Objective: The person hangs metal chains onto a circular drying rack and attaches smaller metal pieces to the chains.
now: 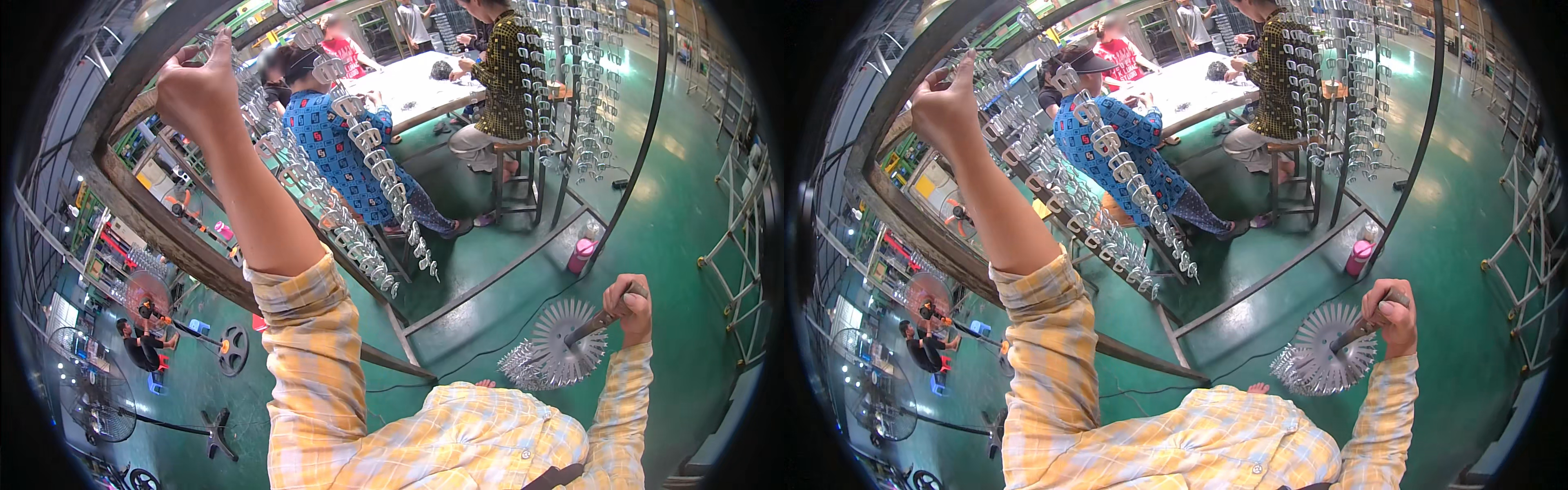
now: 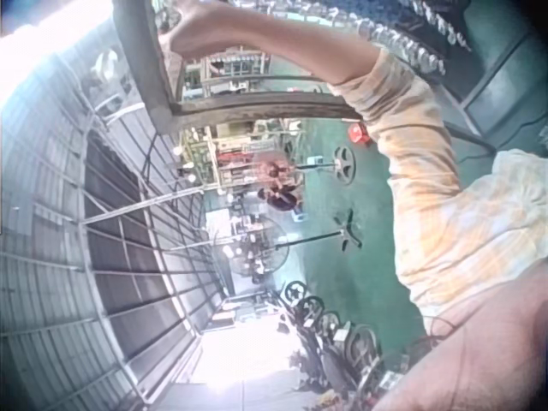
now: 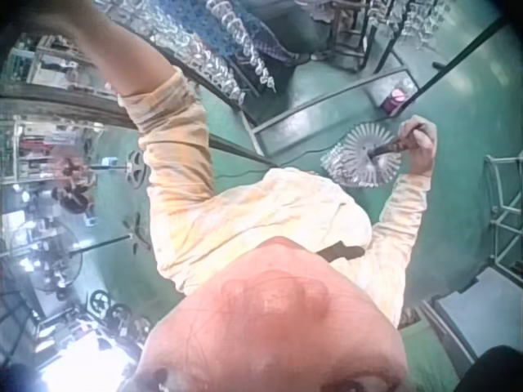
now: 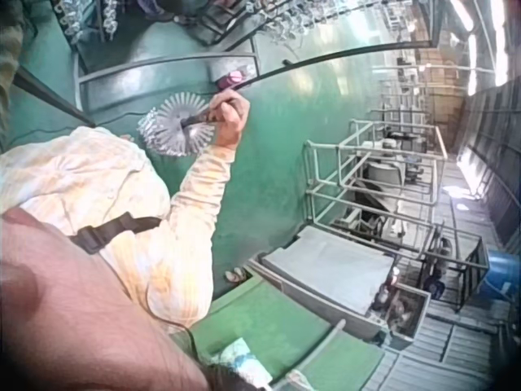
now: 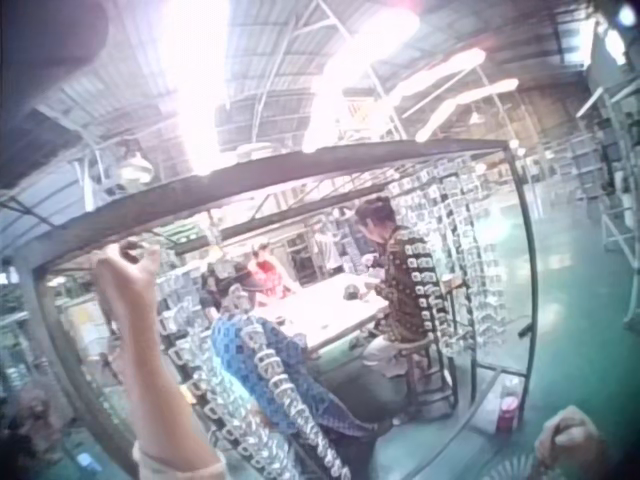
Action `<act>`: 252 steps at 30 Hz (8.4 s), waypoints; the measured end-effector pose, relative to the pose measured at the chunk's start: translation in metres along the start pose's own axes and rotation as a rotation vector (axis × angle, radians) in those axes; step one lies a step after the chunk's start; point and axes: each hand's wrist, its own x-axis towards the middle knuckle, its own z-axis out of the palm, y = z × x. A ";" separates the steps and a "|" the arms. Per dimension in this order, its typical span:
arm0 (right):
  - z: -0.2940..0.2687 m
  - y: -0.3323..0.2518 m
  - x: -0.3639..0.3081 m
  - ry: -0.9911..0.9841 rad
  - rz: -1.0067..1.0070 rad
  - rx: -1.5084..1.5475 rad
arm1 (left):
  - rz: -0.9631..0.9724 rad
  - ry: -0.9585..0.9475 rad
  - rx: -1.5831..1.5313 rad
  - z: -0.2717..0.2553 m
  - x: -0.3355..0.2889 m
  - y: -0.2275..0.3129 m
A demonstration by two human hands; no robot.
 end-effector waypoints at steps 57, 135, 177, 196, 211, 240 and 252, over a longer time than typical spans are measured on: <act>0.003 -0.004 0.005 -0.034 -0.046 -0.032 | -0.453 -1.587 -1.278 -0.126 -0.515 0.018; -0.015 -0.021 0.024 -0.214 0.063 -0.096 | -1.139 -2.121 0.220 -0.388 -0.646 -0.192; -0.009 -0.022 0.028 -0.155 0.084 -0.088 | -1.194 -2.043 0.213 -0.401 -0.644 -0.193; -0.011 -0.023 0.026 -0.143 0.072 -0.099 | -1.211 -2.043 0.206 -0.399 -0.641 -0.190; -0.011 -0.021 0.026 -0.088 0.067 -0.095 | -1.173 -2.065 0.191 -0.401 -0.640 -0.190; 0.002 -0.004 0.020 0.052 -0.053 -0.137 | -0.811 -1.642 -0.560 -0.257 -0.532 -0.122; -0.001 0.001 0.015 0.121 -0.124 -0.118 | -0.191 -0.658 -0.985 -0.140 -0.246 -0.015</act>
